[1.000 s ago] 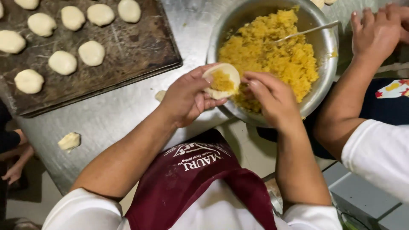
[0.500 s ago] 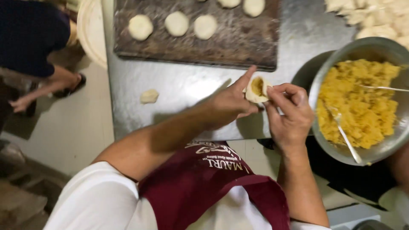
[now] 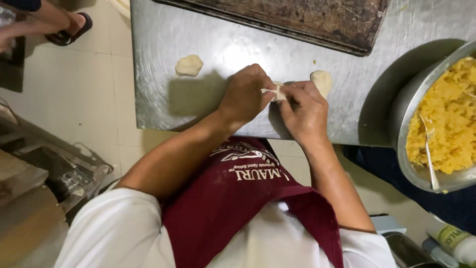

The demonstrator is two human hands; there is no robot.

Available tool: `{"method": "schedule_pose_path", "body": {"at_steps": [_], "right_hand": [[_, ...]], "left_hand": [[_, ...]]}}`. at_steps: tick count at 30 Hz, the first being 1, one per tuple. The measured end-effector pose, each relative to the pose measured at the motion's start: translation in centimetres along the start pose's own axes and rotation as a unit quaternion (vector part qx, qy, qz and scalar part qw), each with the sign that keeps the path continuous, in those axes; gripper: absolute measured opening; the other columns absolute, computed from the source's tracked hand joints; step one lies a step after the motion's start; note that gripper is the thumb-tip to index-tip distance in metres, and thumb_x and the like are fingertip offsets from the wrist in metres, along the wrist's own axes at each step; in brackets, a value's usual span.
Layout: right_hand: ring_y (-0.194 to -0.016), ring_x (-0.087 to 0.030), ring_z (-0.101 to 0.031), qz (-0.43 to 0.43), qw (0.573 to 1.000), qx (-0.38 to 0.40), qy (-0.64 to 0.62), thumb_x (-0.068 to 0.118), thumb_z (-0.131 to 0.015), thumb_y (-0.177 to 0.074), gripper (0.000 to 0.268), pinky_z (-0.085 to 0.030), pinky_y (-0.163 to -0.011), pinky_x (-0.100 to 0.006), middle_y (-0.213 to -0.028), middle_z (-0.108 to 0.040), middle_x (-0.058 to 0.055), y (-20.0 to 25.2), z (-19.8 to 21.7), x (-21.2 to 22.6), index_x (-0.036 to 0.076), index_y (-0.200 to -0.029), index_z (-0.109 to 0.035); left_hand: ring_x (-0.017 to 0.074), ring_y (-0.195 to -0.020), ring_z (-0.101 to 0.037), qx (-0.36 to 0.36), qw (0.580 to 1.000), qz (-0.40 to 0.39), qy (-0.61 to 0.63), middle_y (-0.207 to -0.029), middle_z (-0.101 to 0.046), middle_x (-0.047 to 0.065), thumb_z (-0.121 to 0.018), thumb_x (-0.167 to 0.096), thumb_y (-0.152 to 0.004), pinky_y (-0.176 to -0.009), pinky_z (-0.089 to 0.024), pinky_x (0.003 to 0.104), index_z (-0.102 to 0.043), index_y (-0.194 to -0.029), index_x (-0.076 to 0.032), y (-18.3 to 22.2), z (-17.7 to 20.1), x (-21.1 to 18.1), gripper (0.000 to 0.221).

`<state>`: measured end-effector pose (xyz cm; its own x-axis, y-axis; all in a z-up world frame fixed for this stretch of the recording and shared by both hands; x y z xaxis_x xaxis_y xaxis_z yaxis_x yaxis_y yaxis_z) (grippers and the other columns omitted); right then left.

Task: Preparing filled buns by flattening dough, adding savory filling, and sealing them before placing on a baking tray

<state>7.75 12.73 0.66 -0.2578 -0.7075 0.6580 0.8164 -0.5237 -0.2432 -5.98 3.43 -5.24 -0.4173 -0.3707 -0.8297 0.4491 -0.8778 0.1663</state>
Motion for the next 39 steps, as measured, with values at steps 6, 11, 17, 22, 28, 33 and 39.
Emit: {"method": "schedule_pose_path", "body": {"at_steps": [6,11,17,22,28,33,39], "right_hand": [[-0.086,-0.04,-0.076,0.023,0.999,-0.011,-0.035,-0.014,-0.076,-0.084,0.072,-0.061,-0.076,-0.049,-0.095,-0.077,-0.022,0.2,0.1,-0.1,-0.003,-0.15,-0.049],[-0.075,-0.02,-0.067,0.058,0.994,0.058,0.073,0.005,-0.079,-0.099,0.084,-0.06,-0.069,-0.036,-0.096,-0.076,-0.001,0.7,-2.3,-4.2,0.018,-0.165,-0.029],[-0.092,-0.031,-0.076,-0.088,0.95,0.293,0.068,0.02,-0.069,-0.1,0.077,-0.06,-0.094,-0.043,-0.116,-0.078,-0.013,-2.5,1.3,-2.4,0.03,-0.163,-0.025],[-0.104,-0.025,-0.078,0.147,0.988,-0.011,-0.055,-0.013,-0.068,-0.104,0.048,-0.066,-0.094,-0.035,-0.121,-0.076,-0.017,-5.6,2.0,-0.2,0.005,-0.146,-0.054],[-0.066,-0.025,-0.07,0.227,0.967,-0.079,0.089,0.014,-0.065,-0.095,0.02,-0.058,-0.06,-0.043,-0.092,-0.069,0.006,-7.7,-8.0,3.0,0.027,-0.109,-0.071],[-0.1,-0.037,-0.072,-0.053,0.983,0.044,-0.171,-0.002,-0.076,-0.084,0.044,-0.058,-0.09,-0.047,-0.107,-0.073,-0.019,-7.2,-4.8,0.2,0.003,-0.127,-0.069],[-0.095,-0.046,-0.072,-0.165,0.937,0.278,0.131,0.022,-0.081,-0.079,0.036,-0.057,-0.085,-0.055,-0.1,-0.074,-0.022,-4.7,0.5,2.6,0.006,-0.111,-0.074]], "left_hand": [[0.0153,-0.082,-0.072,-0.067,0.997,0.027,-0.039,-0.085,-0.065,-0.009,-0.083,-0.021,-0.074,-0.069,-0.058,0.031,-0.07,-0.09,-0.025,0.1,-1.0,-1.3,0.021],[0.0132,-0.082,-0.073,-0.05,0.996,0.021,0.064,-0.1,-0.079,0.0,-0.071,-0.004,-0.092,-0.08,-0.064,0.028,-0.056,-0.145,-0.014,1.6,0.9,-3.4,0.056],[0.0118,-0.048,-0.045,-0.268,0.887,-0.245,-0.285,-0.064,-0.064,-0.001,-0.069,0.006,-0.094,-0.061,-0.055,0.029,-0.073,-0.117,-0.004,1.3,-0.2,-4.0,0.025],[0.0005,-0.04,-0.036,-0.102,0.988,-0.103,0.053,-0.135,-0.075,0.003,-0.056,0.004,-0.09,-0.035,-0.04,0.015,-0.037,-0.157,-0.019,2.4,3.0,-3.2,0.073],[0.0385,-0.111,-0.073,-0.262,0.941,-0.203,0.07,-0.123,-0.072,0.025,-0.055,0.004,-0.091,-0.094,-0.059,0.049,-0.057,-0.144,0.005,5.5,10.8,-1.5,0.052],[0.0339,-0.1,-0.067,-0.277,0.946,-0.144,0.092,-0.113,-0.076,0.017,-0.06,0.006,-0.094,-0.091,-0.052,0.043,-0.071,-0.123,0.001,7.4,19.3,2.9,0.031],[0.0198,-0.075,-0.061,-0.28,0.946,-0.138,0.09,-0.111,-0.077,0.013,-0.072,0.007,-0.096,-0.068,-0.051,0.029,-0.077,-0.117,-0.002,5.4,24.4,7.8,0.023]]}}
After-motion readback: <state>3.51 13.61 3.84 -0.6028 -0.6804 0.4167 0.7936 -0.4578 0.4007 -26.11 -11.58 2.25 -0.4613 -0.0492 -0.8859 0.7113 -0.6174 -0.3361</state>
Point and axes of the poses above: each hand's wrist, its own y-axis away from the middle knuckle, its own z-axis out of the back of the hand, x = y × z, the point moved 4 cm from there along -y, towards the middle knuckle
